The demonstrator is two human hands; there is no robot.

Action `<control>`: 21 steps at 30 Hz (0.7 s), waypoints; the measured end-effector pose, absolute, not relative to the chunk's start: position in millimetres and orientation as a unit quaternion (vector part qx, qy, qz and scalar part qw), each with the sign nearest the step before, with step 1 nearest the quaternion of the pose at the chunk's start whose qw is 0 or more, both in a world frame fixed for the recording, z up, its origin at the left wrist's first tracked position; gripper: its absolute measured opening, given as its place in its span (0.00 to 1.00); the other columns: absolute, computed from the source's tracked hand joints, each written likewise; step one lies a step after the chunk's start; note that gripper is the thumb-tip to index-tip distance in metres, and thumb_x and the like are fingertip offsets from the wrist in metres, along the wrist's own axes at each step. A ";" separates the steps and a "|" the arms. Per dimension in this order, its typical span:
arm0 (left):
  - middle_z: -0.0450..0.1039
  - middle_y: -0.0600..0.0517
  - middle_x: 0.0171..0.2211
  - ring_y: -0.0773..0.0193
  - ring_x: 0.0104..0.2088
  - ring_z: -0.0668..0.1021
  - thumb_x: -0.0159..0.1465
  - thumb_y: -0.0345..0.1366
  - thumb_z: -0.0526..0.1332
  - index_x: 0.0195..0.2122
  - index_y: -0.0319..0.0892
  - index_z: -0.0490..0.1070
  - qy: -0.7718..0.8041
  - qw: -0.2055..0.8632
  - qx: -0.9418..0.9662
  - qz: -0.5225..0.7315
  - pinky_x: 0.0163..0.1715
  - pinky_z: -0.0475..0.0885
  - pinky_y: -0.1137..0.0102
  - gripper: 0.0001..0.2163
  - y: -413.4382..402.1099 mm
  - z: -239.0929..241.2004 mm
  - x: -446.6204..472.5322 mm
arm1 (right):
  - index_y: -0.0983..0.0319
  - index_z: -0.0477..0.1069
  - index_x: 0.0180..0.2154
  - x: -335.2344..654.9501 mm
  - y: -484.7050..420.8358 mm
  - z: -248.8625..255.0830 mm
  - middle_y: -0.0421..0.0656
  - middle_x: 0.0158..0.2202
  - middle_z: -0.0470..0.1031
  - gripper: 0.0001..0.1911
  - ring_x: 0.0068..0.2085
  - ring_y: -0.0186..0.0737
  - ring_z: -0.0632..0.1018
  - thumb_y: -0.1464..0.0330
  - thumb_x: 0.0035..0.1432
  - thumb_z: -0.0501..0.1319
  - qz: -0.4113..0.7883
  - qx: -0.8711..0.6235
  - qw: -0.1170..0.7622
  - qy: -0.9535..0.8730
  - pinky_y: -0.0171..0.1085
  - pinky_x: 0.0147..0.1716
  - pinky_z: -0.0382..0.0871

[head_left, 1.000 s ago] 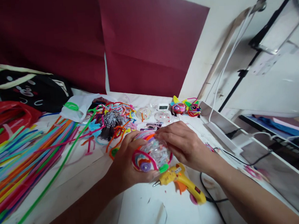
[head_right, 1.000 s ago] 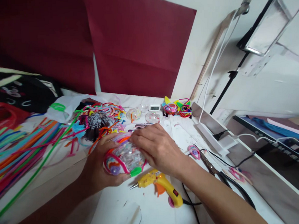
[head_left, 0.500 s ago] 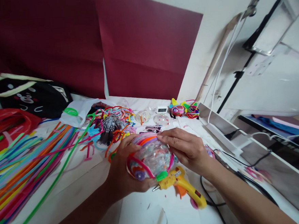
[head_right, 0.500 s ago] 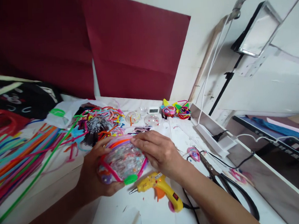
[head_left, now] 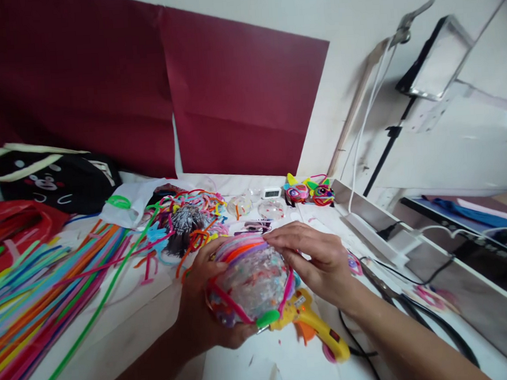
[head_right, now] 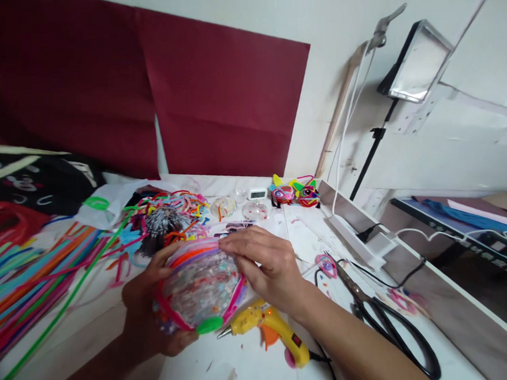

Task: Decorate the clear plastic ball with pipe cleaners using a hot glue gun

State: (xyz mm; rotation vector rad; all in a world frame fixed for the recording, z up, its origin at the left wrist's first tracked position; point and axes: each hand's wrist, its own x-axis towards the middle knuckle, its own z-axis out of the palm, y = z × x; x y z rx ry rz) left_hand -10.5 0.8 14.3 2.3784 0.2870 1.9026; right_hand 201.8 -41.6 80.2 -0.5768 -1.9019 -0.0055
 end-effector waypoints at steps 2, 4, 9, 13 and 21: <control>0.66 0.39 0.55 0.45 0.54 0.75 0.50 0.50 0.70 0.57 0.45 0.61 0.091 0.040 0.775 0.624 0.47 0.76 0.52 0.36 2.1 14.3 -10.9 | 0.61 0.78 0.46 199.8 -41.8 79.5 0.50 0.40 0.83 0.18 0.42 0.44 0.83 0.82 0.59 0.58 -0.003 -0.244 0.555 -0.795 0.45 0.41 0.78; 0.66 0.38 0.55 0.44 0.53 0.75 0.49 0.50 0.70 0.58 0.45 0.61 0.094 0.045 0.775 0.623 0.46 0.76 0.51 0.36 2.1 14.1 -11.6 | 0.60 0.78 0.46 198.1 -42.2 78.3 0.50 0.40 0.83 0.19 0.42 0.44 0.83 0.82 0.58 0.58 0.000 -0.248 0.562 -0.789 0.46 0.42 0.78; 0.66 0.39 0.56 0.43 0.53 0.76 0.48 0.51 0.71 0.58 0.48 0.61 0.104 0.070 0.758 0.640 0.46 0.76 0.50 0.38 1.6 11.4 -11.2 | 0.57 0.77 0.48 194.9 -44.3 77.1 0.49 0.43 0.83 0.21 0.45 0.45 0.82 0.80 0.60 0.55 0.016 -0.253 0.565 -0.785 0.49 0.45 0.77; 0.67 0.42 0.54 0.42 0.51 0.77 0.47 0.50 0.72 0.57 0.50 0.61 0.122 0.099 0.733 0.662 0.46 0.75 0.48 0.37 1.6 10.3 -8.8 | 0.55 0.76 0.51 190.7 -46.7 79.5 0.48 0.47 0.81 0.21 0.50 0.45 0.80 0.78 0.62 0.55 0.052 -0.276 0.555 -0.783 0.49 0.48 0.75; 0.67 0.51 0.45 0.54 0.42 0.76 0.50 0.54 0.70 0.51 0.51 0.65 0.233 0.149 0.663 0.695 0.37 0.77 0.59 0.30 -2.0 12.1 -13.1 | 0.58 0.70 0.58 181.0 -43.5 79.5 0.51 0.57 0.74 0.20 0.59 0.44 0.73 0.67 0.64 0.61 0.116 -0.319 0.517 -0.786 0.49 0.59 0.67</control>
